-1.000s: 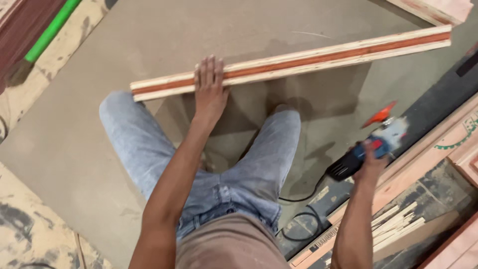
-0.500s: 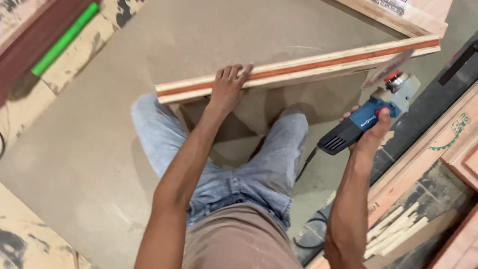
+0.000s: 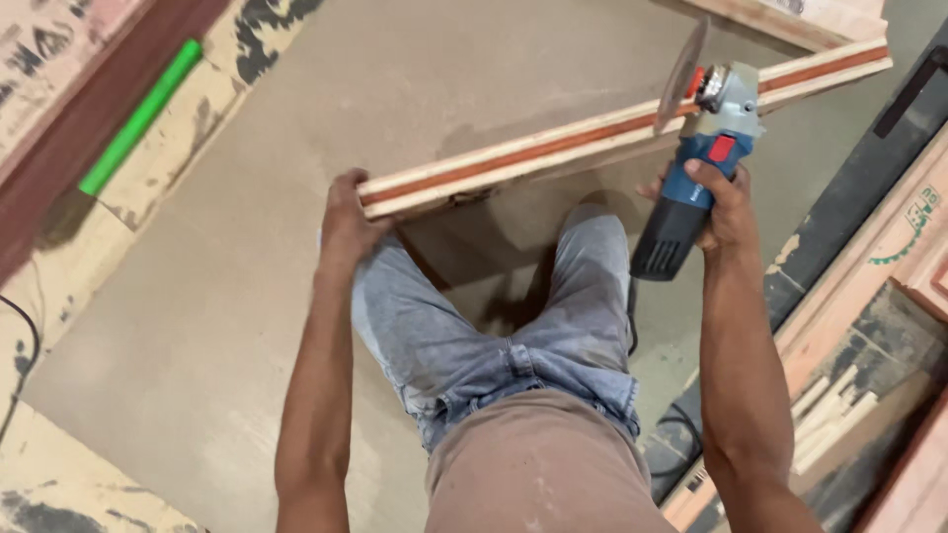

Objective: The person uses an electric sander to smooth the surface of a long wooden plank. They hold the plank with one hand and move the sander along its length, then flip the plank to sand the other side.

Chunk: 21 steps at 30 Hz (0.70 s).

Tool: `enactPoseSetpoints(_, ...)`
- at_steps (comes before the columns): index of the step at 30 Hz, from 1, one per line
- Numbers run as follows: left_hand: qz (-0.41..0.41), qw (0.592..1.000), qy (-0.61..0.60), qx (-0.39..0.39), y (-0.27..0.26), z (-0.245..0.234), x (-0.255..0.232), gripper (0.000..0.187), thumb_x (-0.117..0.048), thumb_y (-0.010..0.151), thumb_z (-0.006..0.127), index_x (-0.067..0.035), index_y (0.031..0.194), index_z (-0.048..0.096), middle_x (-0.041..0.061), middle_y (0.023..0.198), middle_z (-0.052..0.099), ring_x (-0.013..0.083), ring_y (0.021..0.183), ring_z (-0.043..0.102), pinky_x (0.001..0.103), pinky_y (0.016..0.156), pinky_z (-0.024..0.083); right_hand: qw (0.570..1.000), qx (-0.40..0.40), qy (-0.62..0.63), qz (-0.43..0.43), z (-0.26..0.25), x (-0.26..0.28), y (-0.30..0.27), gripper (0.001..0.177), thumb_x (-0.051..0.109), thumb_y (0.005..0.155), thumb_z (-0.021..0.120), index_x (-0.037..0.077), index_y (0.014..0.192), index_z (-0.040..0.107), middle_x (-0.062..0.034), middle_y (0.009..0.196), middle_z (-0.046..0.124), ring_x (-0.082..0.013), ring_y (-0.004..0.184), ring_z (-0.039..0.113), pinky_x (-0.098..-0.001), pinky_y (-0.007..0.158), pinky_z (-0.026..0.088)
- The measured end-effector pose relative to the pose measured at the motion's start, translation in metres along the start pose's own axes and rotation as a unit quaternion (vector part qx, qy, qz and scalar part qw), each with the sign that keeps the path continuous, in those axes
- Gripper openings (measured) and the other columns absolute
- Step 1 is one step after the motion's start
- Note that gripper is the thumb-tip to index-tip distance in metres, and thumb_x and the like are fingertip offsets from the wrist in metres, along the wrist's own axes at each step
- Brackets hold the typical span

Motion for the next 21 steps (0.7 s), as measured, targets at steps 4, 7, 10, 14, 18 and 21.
enactPoseSetpoints(4,-0.068,0.970,-0.227,0.052,-0.010,0.015,0.033,0.073,-0.009,0.078,0.086,-0.003,0.143,0.051,0.012,0.135,0.065,0.0232,0.130,0.060,0.037,0.109,0.049,0.991,-0.004,-0.125,0.048,0.021,0.006,0.016,0.045,0.017,0.083,0.080,-0.003,0.118,0.062,-0.0184,0.099,0.072,-0.0304,0.083,0.073,-0.0458,0.076,0.064)
enactPoseSetpoints(7,-0.169,0.927,-0.331,0.047,-0.014,0.036,0.055,0.068,-0.005,0.083,0.083,-0.003,0.145,0.057,0.012,0.129,0.070,0.0207,0.120,0.067,0.034,0.105,0.055,0.906,0.039,-0.422,-0.019,0.033,0.018,0.022,0.051,0.021,0.081,0.082,-0.006,0.120,0.063,-0.0216,0.104,0.073,-0.0350,0.091,0.072,-0.0445,0.081,0.059)
enactPoseSetpoints(10,-0.130,0.935,-0.328,0.031,-0.018,0.040,0.064,0.072,0.003,0.081,0.084,-0.002,0.145,0.053,0.008,0.133,0.067,0.0175,0.124,0.064,0.032,0.108,0.053,0.783,0.067,-0.617,-0.048,0.060,0.010,0.028,0.064,0.028,0.076,0.085,-0.008,0.122,0.061,-0.0279,0.104,0.072,-0.0426,0.097,0.071,-0.0471,0.085,0.056)
enactPoseSetpoints(14,-0.133,0.910,-0.388,0.057,-0.016,0.038,0.068,0.076,0.011,0.079,0.078,-0.004,0.149,0.051,0.007,0.136,0.065,0.0170,0.128,0.063,0.031,0.112,0.051,0.717,0.049,-0.695,0.021,0.080,-0.008,0.028,0.067,0.034,0.075,0.084,-0.009,0.120,0.060,-0.0342,0.102,0.071,-0.0489,0.100,0.070,-0.0509,0.089,0.055)
enactPoseSetpoints(18,-0.150,0.915,-0.368,0.073,-0.014,0.035,0.071,0.078,0.013,0.077,0.078,-0.004,0.149,0.052,0.009,0.138,0.066,0.0176,0.129,0.063,0.032,0.114,0.051,0.725,0.064,-0.685,-0.013,0.097,-0.014,0.023,0.070,0.034,0.075,0.084,-0.010,0.123,0.058,-0.0334,0.106,0.070,-0.0493,0.102,0.069,-0.0518,0.090,0.054)
enactPoseSetpoints(21,-0.169,0.917,-0.354,0.069,-0.009,0.036,0.075,0.081,0.012,0.076,0.081,-0.003,0.149,0.050,0.009,0.141,0.064,0.0174,0.129,0.062,0.032,0.113,0.051,0.720,0.071,-0.690,-0.016,0.107,-0.019,0.021,0.071,0.033,0.075,0.083,-0.009,0.126,0.057,-0.0335,0.107,0.070,-0.0505,0.103,0.067,-0.0532,0.090,0.053)
Point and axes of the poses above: each hand's wrist, its own y-axis towards the middle knuckle, its own z-axis out of the palm, x = y × z, the point moved 3 cm from there along y, towards the middle knuckle
